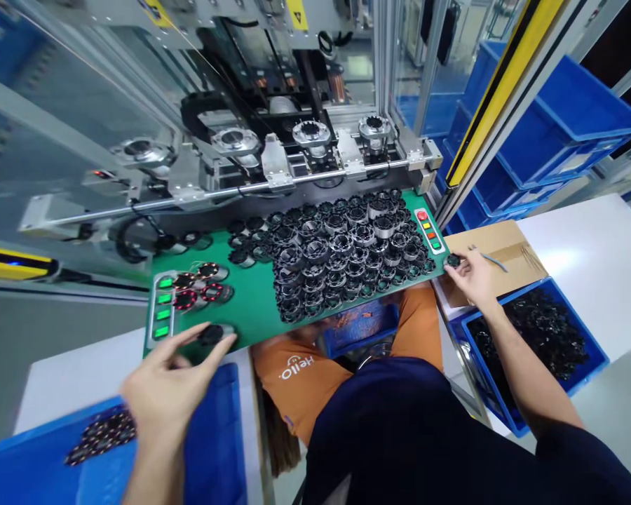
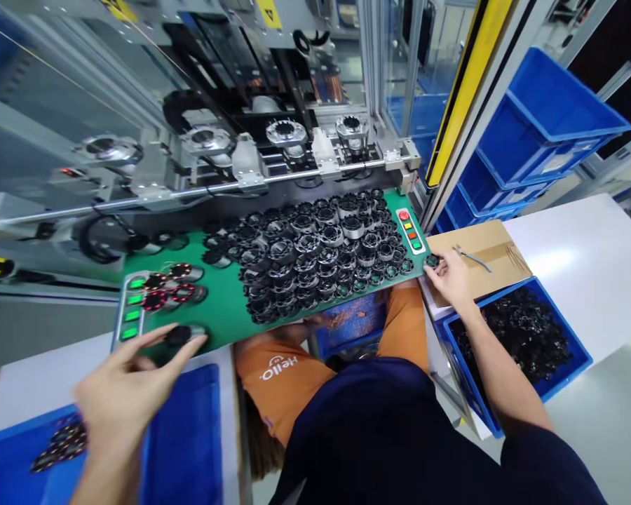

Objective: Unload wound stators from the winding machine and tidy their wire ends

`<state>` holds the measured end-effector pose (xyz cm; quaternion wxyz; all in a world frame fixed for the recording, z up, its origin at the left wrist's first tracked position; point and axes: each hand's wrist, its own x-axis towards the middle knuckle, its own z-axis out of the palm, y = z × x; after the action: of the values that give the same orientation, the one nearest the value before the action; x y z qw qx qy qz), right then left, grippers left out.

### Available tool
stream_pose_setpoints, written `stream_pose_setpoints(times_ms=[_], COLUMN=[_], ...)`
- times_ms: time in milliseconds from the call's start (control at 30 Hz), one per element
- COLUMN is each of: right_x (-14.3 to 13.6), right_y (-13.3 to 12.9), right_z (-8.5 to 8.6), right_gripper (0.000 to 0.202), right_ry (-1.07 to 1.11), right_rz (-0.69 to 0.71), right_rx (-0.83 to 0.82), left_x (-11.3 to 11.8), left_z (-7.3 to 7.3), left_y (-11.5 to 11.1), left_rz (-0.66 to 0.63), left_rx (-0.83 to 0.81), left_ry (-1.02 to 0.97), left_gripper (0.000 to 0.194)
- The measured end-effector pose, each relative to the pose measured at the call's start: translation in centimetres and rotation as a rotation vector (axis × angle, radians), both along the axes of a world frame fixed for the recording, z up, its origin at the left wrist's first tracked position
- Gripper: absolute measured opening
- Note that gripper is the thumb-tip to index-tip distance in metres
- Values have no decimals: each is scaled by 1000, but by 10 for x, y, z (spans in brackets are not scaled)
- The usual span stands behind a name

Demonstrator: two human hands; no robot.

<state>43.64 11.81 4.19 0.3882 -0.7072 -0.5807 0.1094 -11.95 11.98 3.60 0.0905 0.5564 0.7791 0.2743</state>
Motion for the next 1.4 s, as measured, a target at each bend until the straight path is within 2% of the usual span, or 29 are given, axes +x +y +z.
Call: stream_pose_setpoints(times_ms=[100,233,367,533,633,733,833,933,1033,1100,1200,1267,1400], right_x=[-2,-5,-6,-8,-7,-6,-7,-9,-12,-13,-12,-10,-6], right_y=[0,-4,-5,-2,0,2,4,6,6,6,5,5,4], right_z=[-13,-12,-14,-12,-7,5,20,33,39,38,27,15,-7], right_gripper=[46,48,54,52,48,50,57,50,44,49,62,56,42], right_ry=[1,-61,-48,-116,-121,-79,-15,-78,-78,-5,39,-75,-244], right_rz=[17,21,15,13,38,-10,0,55,22,9,16,15,52], right_rx=[-30,23,-77,-45,-79,-49,13,42,29,42,94,86,25], left_x=[5,10,8,1,-3,-6,-5,-3,-1,2,9,13,18], left_z=[-7,-4,-7,-12,-13,-6,10,27,33,28,12,-1,-16], left_y=[1,0,-3,-6,-3,2,6,7,7,7,8,9,6], left_rz=[-16,-30,-98,-129,-146,-142,-137,-159,-196,-174,-118,-126,-180], left_rx=[21,57,-11,107,27,21,128,150,128,159,233,255,214], left_ry=[-27,-29,-27,16,-76,-282,-475,-351,-274,-378,-467,-333,-34], left_gripper=[63,62,59,55,53,51,54,49,46,51,70,69,45])
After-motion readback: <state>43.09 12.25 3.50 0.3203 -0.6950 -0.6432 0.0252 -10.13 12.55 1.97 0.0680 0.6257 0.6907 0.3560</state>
